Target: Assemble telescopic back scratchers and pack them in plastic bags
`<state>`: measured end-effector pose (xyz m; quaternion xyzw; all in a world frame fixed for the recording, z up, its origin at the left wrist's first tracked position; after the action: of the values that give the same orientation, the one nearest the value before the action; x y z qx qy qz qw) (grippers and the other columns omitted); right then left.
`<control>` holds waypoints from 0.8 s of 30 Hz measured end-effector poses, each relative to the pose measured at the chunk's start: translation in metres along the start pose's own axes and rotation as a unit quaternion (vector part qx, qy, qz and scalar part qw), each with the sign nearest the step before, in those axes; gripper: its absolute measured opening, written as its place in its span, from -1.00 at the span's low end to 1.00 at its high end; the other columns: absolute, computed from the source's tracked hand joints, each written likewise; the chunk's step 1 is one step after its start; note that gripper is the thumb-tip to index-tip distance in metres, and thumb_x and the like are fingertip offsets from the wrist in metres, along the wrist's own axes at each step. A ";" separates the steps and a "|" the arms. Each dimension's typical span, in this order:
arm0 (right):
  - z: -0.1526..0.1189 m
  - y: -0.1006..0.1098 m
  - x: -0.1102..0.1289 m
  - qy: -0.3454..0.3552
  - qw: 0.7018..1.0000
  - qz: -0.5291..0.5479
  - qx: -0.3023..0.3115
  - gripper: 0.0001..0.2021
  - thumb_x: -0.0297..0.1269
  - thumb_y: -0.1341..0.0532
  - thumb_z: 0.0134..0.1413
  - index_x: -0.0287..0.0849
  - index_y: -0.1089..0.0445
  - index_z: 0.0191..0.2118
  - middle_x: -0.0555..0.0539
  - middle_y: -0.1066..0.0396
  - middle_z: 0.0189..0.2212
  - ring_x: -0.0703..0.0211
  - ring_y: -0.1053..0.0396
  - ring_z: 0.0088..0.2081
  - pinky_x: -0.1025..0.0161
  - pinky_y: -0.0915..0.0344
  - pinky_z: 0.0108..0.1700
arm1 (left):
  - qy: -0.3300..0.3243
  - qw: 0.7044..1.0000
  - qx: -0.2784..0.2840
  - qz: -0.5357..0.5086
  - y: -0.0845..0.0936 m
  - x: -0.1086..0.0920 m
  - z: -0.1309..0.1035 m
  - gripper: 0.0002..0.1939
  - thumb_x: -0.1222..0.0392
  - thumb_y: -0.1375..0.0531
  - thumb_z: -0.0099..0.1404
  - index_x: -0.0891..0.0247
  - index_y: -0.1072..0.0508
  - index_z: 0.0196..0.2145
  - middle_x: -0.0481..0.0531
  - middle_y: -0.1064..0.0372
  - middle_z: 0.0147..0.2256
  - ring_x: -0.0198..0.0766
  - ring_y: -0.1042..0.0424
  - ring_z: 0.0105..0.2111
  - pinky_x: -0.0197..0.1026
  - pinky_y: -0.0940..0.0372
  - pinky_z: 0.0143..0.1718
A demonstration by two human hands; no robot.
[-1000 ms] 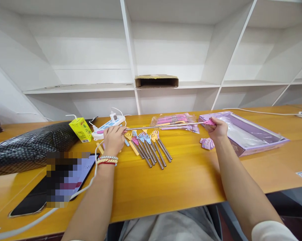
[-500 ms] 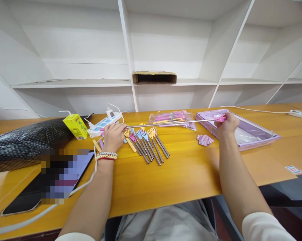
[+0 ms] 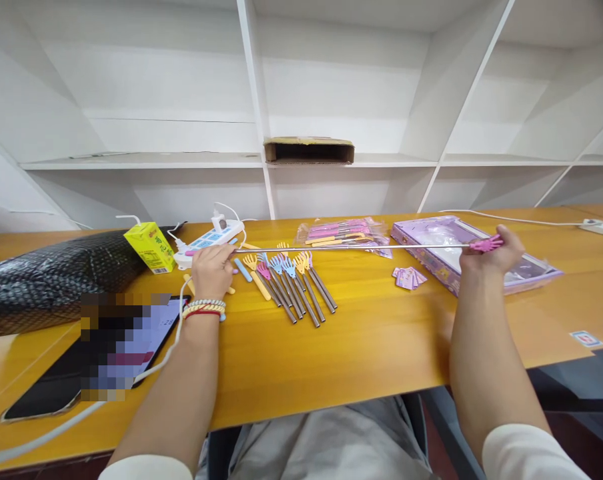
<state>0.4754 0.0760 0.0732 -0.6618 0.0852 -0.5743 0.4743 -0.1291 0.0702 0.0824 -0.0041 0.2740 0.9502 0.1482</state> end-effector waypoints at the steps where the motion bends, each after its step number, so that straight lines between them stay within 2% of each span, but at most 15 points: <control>1: -0.002 -0.002 -0.002 -0.013 1.000 0.010 0.000 -0.75 -0.45 0.00 -0.05 -0.12 0.08 -0.62 0.17 0.23 -0.69 0.42 0.10 -0.76 0.36 0.12 -0.70 | 0.003 1.000 -0.007 -0.005 0.002 0.001 0.000 -0.68 0.44 -0.02 0.09 0.23 -0.48 -0.29 0.10 -0.46 -0.27 -0.12 -0.36 -0.17 -0.10 -0.12 -0.07; 3: -0.005 -0.003 -0.003 -0.015 1.000 0.025 -0.011 -0.73 -0.44 -0.03 -0.03 -0.12 0.07 -0.62 0.18 0.23 -0.71 0.42 0.08 -0.76 0.37 0.11 -0.70 | 0.010 1.000 -0.024 -0.014 0.006 0.005 0.000 -0.67 0.46 -0.01 0.11 0.24 -0.48 -0.27 0.10 -0.45 -0.24 -0.12 -0.35 -0.14 -0.08 -0.11 -0.04; 6: -0.011 -0.007 0.007 0.068 0.997 -0.037 -0.008 -0.68 -0.30 -0.13 -0.01 -0.13 0.02 -0.64 0.17 0.10 -0.75 0.40 -0.01 -0.74 0.37 0.07 -0.70 | 0.049 0.996 -0.073 -0.003 0.017 0.014 -0.002 -0.72 0.42 -0.04 0.15 0.24 -0.49 -0.27 0.14 -0.42 -0.18 -0.08 -0.28 -0.03 0.00 -0.03 0.04; 9: -0.016 -0.022 -0.002 0.080 0.988 -0.113 0.063 -0.62 -0.05 -0.08 0.04 -0.15 -0.06 -0.65 0.12 -0.02 -0.75 0.38 -0.05 -0.74 0.36 0.07 -0.73 | 0.147 0.980 -0.130 0.024 0.032 0.030 -0.008 -0.79 0.26 -0.10 0.18 0.24 -0.51 -0.27 0.20 -0.30 -0.09 0.04 -0.18 0.02 0.11 0.01 0.04; 11: -0.021 -0.031 -0.014 0.064 0.979 -0.154 0.118 -0.59 0.01 -0.05 0.04 -0.17 -0.10 -0.65 0.11 -0.03 -0.77 0.40 -0.03 -0.76 0.38 0.10 -0.75 | 0.219 0.964 -0.148 0.022 0.037 0.039 -0.012 -0.76 0.16 -0.12 0.19 0.25 -0.52 -0.24 0.21 -0.26 -0.14 0.07 -0.20 -0.04 0.13 -0.05 -0.03; 13: -0.025 -0.037 -0.025 0.050 0.964 -0.209 0.155 -0.64 -0.03 -0.14 -0.03 -0.19 -0.13 -0.63 0.12 -0.06 -0.77 0.43 0.01 -0.77 0.40 0.12 -0.77 | 0.266 0.952 -0.150 0.006 0.038 0.042 -0.013 -0.72 0.14 -0.09 0.20 0.27 -0.51 -0.21 0.18 -0.28 -0.26 0.02 -0.26 -0.15 0.09 -0.12 -0.09; 15: -0.027 -0.038 -0.037 0.026 0.951 -0.255 0.171 -0.71 -0.14 -0.24 -0.13 -0.20 -0.17 -0.60 0.12 -0.13 -0.76 0.44 0.00 -0.78 0.42 0.11 -0.79 | 0.278 0.949 -0.146 -0.013 0.035 0.041 -0.012 -0.72 0.18 -0.08 0.20 0.28 -0.50 -0.20 0.13 -0.30 -0.36 -0.07 -0.31 -0.26 0.01 -0.17 -0.13; 18: -0.029 -0.036 -0.060 -0.052 0.958 -0.214 0.185 -0.82 -0.32 -0.28 -0.24 -0.22 -0.24 -0.51 0.10 -0.22 -0.70 0.40 -0.12 -0.76 0.44 0.00 -0.78 | 0.293 0.941 -0.159 -0.062 0.030 0.041 -0.010 -0.75 0.24 -0.10 0.14 0.29 -0.47 -0.22 0.09 -0.36 -0.37 -0.15 -0.35 -0.31 -0.04 -0.19 -0.10; 20: -0.029 -0.035 -0.072 -0.099 0.963 -0.160 0.193 -0.80 -0.43 -0.27 -0.29 -0.21 -0.27 -0.43 0.09 -0.26 -0.67 0.34 -0.23 -0.70 0.42 -0.14 -0.73 | 0.334 0.914 -0.176 -0.146 0.023 0.048 -0.012 -0.76 0.28 -0.11 0.10 0.31 -0.45 -0.25 0.07 -0.37 -0.37 -0.19 -0.37 -0.32 -0.05 -0.23 -0.11; 21: -0.029 -0.034 -0.076 -0.112 0.964 -0.144 0.195 -0.76 -0.47 -0.26 -0.32 -0.21 -0.28 -0.40 0.08 -0.28 -0.65 0.32 -0.28 -0.66 0.41 -0.19 -0.70 | 0.363 0.890 -0.186 -0.203 0.018 0.053 -0.014 -0.77 0.31 -0.10 0.09 0.32 -0.42 -0.25 0.06 -0.36 -0.38 -0.20 -0.38 -0.33 -0.05 -0.26 -0.14; 24: -0.026 -0.032 -0.084 -0.126 0.966 -0.118 0.193 -0.67 -0.56 -0.23 -0.38 -0.20 -0.27 -0.34 0.08 -0.30 -0.62 0.29 -0.34 -0.59 0.40 -0.25 -0.63 | 0.438 0.796 -0.230 -0.348 0.005 0.066 -0.021 -0.72 0.38 -0.08 0.08 0.31 -0.28 -0.19 0.00 -0.32 -0.37 -0.27 -0.39 -0.38 -0.09 -0.32 -0.28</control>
<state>0.4124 0.1345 0.0370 -0.6303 -0.1668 -0.5438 0.5284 -0.1949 0.0736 0.0612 -0.5494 0.0629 0.7659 0.3279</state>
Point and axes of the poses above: each hand's wrist, its own z-axis towards the middle knuckle, its own y-axis out of the back of the hand, x = y × z, the point moved 9 cm from there along z, towards the middle knuckle
